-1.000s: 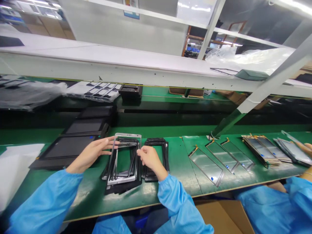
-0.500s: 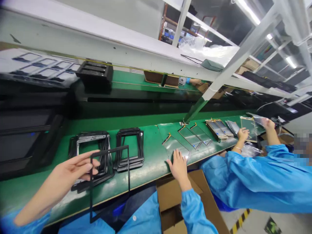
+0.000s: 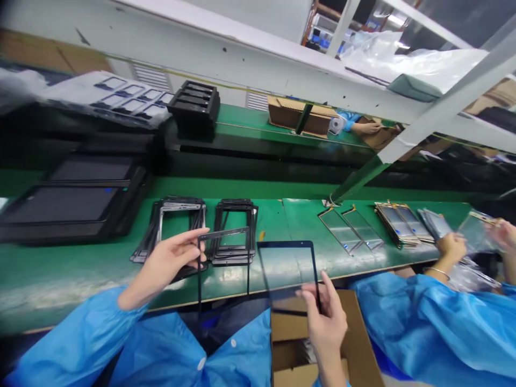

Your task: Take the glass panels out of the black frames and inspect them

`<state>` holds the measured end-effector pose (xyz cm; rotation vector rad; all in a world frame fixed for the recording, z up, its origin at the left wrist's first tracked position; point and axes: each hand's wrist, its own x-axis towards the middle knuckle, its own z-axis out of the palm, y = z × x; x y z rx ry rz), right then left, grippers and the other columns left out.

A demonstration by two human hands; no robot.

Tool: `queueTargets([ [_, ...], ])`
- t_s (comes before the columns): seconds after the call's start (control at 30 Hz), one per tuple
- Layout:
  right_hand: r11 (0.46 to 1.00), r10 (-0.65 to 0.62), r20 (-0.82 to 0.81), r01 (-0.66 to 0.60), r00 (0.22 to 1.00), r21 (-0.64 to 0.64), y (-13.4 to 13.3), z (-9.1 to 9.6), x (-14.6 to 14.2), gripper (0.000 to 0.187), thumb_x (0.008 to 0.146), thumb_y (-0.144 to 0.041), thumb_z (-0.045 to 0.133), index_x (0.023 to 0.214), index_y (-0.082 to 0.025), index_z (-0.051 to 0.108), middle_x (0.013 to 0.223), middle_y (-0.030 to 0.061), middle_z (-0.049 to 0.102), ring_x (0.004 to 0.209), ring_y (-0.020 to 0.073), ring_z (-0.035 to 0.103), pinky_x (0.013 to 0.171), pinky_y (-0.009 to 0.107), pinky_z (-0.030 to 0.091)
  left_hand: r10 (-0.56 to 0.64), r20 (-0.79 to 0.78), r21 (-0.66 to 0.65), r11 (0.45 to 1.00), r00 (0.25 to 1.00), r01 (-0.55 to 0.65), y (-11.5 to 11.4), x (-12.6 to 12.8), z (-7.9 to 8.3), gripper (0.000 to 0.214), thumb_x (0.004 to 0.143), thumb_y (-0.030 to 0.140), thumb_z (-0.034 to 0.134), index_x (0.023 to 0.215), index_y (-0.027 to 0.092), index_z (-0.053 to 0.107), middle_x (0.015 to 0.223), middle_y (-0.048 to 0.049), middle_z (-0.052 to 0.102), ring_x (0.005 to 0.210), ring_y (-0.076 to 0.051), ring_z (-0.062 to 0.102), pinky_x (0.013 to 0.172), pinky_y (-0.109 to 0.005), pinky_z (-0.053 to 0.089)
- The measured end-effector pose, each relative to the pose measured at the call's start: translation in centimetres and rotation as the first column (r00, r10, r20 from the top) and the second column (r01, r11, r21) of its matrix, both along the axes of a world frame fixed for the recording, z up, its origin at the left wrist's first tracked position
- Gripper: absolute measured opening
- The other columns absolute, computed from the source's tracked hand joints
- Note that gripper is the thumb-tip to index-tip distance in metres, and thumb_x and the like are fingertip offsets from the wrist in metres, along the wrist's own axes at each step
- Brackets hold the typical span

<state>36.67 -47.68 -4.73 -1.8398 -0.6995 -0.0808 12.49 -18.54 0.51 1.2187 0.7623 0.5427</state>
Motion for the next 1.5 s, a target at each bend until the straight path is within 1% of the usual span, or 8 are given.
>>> queueTargets([
  [0.1, 0.96, 0.249, -0.379, -0.177, 0.891, 0.214, 3.3, 0.6, -4.1, 0.048, 0.094, -0.036, 0.079, 0.139, -0.027, 0.067, 0.083, 0.0014, 0.078, 0.066, 0.0201, 0.078, 0.061, 0.032, 0.065, -0.019, 0.05, 0.021, 1.0, 0.999, 0.018, -0.8, 0.0, 0.4, 0.052, 0.079, 0.035, 0.086, 0.13, 0.023, 0.08, 0.09, -0.0049, 0.074, 0.072, -0.02, 0.075, 0.063, -0.028, 0.064],
  [0.17, 0.927, 0.352, -0.507, -0.219, 0.787, 0.304, 5.0, -0.2, -6.4, 0.047, 0.094, -0.037, 0.079, 0.139, -0.028, 0.068, 0.082, 0.0008, 0.076, 0.061, 0.0183, 0.076, 0.051, 0.027, 0.061, -0.019, 0.069, 0.031, 0.999, 0.997, 0.016, -1.3, -0.1, 0.7, 0.05, 0.081, 0.033, 0.085, 0.129, 0.022, 0.08, 0.089, -0.0054, 0.075, 0.071, -0.02, 0.075, 0.063, -0.028, 0.064],
  [0.27, 0.902, 0.413, -0.583, -0.228, 0.7, 0.366, 6.3, -1.8, -8.4, 0.052, 0.093, -0.037, 0.081, 0.142, -0.029, 0.067, 0.08, -0.0006, 0.073, 0.057, 0.0162, 0.072, 0.045, 0.024, 0.055, -0.002, 0.069, 0.039, 0.999, 0.998, -0.001, -1.8, -0.3, 1.2, 0.048, 0.083, 0.029, 0.083, 0.13, 0.02, 0.08, 0.085, -0.0052, 0.076, 0.07, -0.018, 0.073, 0.063, -0.027, 0.063],
  [0.43, 0.898, 0.429, -0.648, -0.223, 0.629, 0.378, 6.6, -3.1, -9.3, 0.056, 0.09, -0.036, 0.084, 0.143, -0.026, 0.068, 0.079, -0.0008, 0.071, 0.056, 0.015, 0.07, 0.046, 0.023, 0.053, 0.057, 0.09, 0.039, 0.997, 0.994, -0.061, -2.1, -0.8, 1.6, 0.046, 0.084, 0.025, 0.082, 0.13, 0.019, 0.08, 0.09, -0.0057, 0.079, 0.073, -0.016, 0.071, 0.065, -0.025, 0.062],
  [0.73, 0.915, 0.39, -0.648, -0.194, 0.654, 0.355, 6.6, -2.1, -9.9, 0.059, 0.092, -0.036, 0.083, 0.147, -0.025, 0.065, 0.083, 0.0006, 0.072, 0.059, 0.0155, 0.07, 0.048, 0.024, 0.055, 0.052, 0.089, 0.108, 0.992, 0.995, -0.061, -2.8, -1.4, 1.8, 0.039, 0.086, 0.02, 0.08, 0.124, 0.021, 0.084, 0.091, -0.0061, 0.079, 0.076, -0.016, 0.071, 0.068, -0.023, 0.061],
  [0.83, 0.924, 0.365, -0.641, -0.18, 0.675, 0.337, 6.6, -1.1, -10.1, 0.059, 0.092, -0.035, 0.082, 0.147, -0.025, 0.065, 0.082, 0.0005, 0.073, 0.06, 0.0158, 0.071, 0.048, 0.024, 0.056, 0.026, 0.081, 0.068, 0.997, 0.996, -0.032, -3.0, -1.5, 1.7, 0.042, 0.085, 0.021, 0.081, 0.127, 0.021, 0.082, 0.08, -0.0038, 0.076, 0.072, -0.017, 0.072, 0.064, -0.022, 0.061],
  [1.13, 0.96, 0.273, -0.668, -0.15, 0.692, 0.237, 6.5, 0.5, -11.1, 0.062, 0.093, -0.039, 0.081, 0.15, -0.027, 0.063, 0.083, -0.0006, 0.071, 0.06, 0.0135, 0.067, 0.048, 0.023, 0.054, 0.012, 0.113, -0.084, 0.996, 0.993, -0.002, -3.3, -1.5, 0.8, 0.05, 0.084, 0.031, 0.088, 0.132, 0.023, 0.079, 0.084, -0.0044, 0.077, 0.073, -0.016, 0.073, 0.064, -0.023, 0.064],
  [1.5, 0.974, 0.228, -0.7, -0.155, 0.677, 0.167, 6.7, 1.6, -10.9, 0.068, 0.089, -0.041, 0.083, 0.151, -0.023, 0.061, 0.085, -0.0002, 0.072, 0.058, 0.0141, 0.068, 0.044, 0.023, 0.054, 0.01, 0.137, -0.153, 0.988, 0.991, 0.011, -3.3, -1.0, -0.2, 0.05, 0.088, 0.034, 0.088, 0.137, 0.032, 0.076, 0.105, -0.0058, 0.081, 0.091, -0.019, 0.08, 0.064, -0.018, 0.064],
])
